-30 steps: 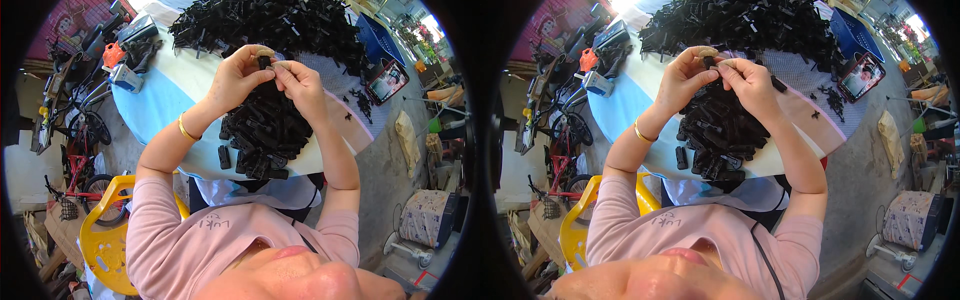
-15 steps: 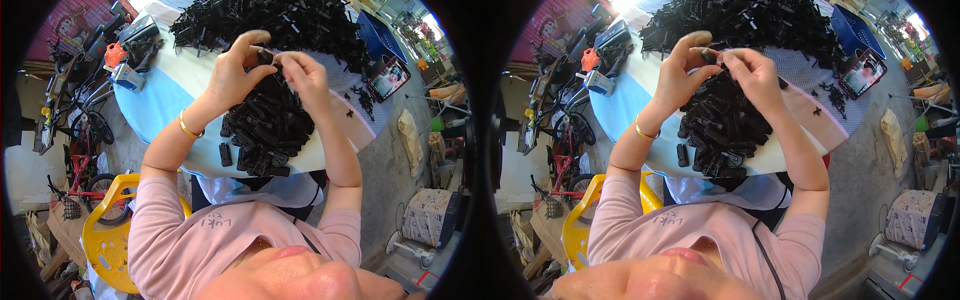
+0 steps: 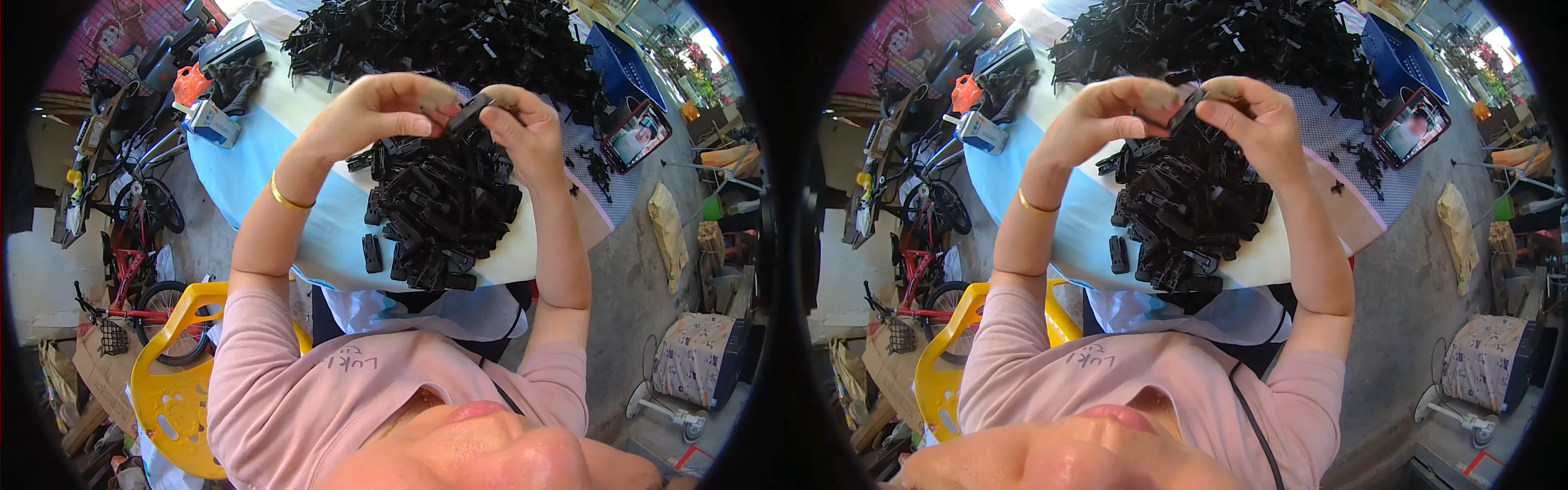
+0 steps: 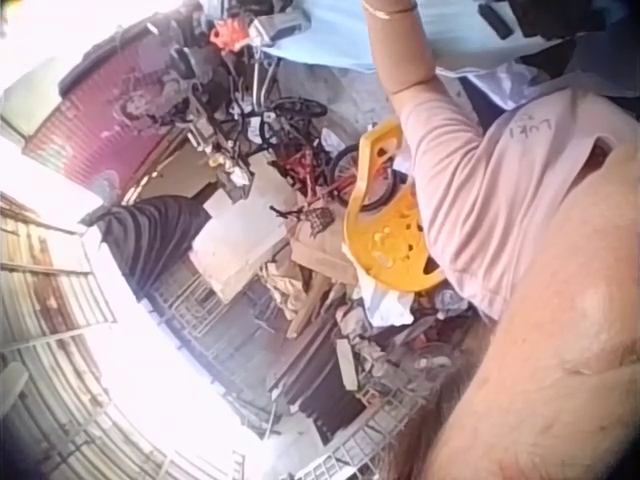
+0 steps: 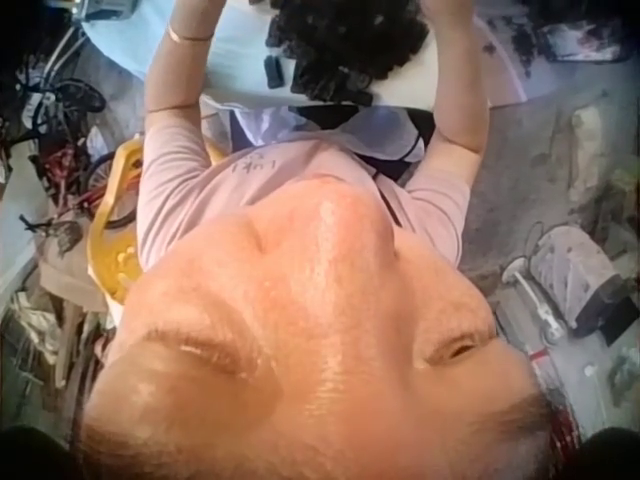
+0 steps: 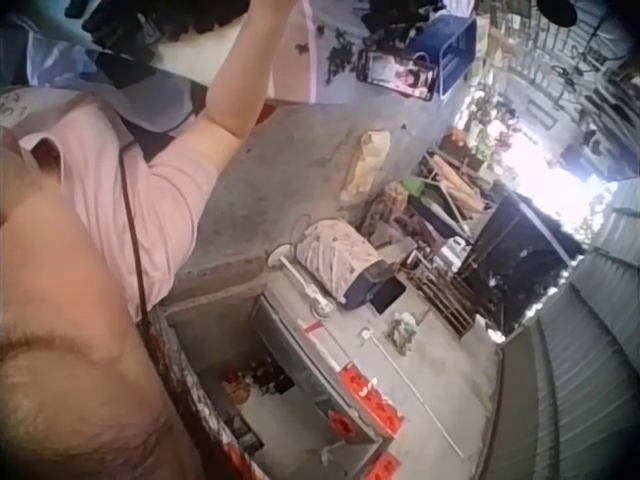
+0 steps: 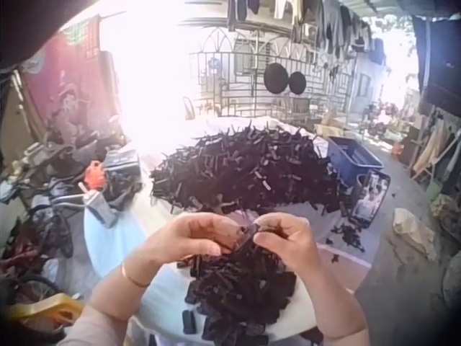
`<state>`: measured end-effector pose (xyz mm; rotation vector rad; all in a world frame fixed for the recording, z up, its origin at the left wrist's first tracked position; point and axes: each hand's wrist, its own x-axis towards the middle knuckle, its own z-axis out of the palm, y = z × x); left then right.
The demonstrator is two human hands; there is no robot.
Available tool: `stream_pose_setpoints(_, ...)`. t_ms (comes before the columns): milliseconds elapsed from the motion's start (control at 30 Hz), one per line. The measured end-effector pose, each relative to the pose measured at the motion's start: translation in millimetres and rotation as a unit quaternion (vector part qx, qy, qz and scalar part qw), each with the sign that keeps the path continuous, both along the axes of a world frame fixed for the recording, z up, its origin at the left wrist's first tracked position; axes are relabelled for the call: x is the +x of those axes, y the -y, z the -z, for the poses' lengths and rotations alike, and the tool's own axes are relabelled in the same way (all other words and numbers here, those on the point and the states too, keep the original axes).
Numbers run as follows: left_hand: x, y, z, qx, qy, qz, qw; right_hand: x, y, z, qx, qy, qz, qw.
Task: Assembling small black plastic components by hand at a workbench.
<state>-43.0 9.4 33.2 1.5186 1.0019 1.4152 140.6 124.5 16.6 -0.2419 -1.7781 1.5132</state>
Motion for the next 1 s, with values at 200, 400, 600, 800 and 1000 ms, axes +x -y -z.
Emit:
stream_pose_setpoints(200, 16, -2, 9, -0.152, 0.205, 0.127, 0.958, 1, -2, -1, 0.013, 0.033, -0.079, 0.996)
stream_pose_setpoints(400, 25, -3, 12, -0.165, 0.237, 0.041, 0.956, -4, 4, 3, 0.097, 0.010, -0.081, 0.992)
stream_pose_setpoints(600, 27, -8, 21, -0.016, 0.040, -0.169, 0.985, -6, 10, 2, 0.007, 0.051, 0.005, 0.999)
stream_pose_setpoints(800, 38, -4, 19, 0.047, 0.024, -0.200, 0.978, -9, 13, 7, 0.116, 0.078, 0.046, 0.989)
stream_pose_setpoints(1000, 37, -3, 24, 0.089, -0.083, -0.249, 0.961, -6, 22, 0, 0.104, 0.108, 0.036, 0.988)
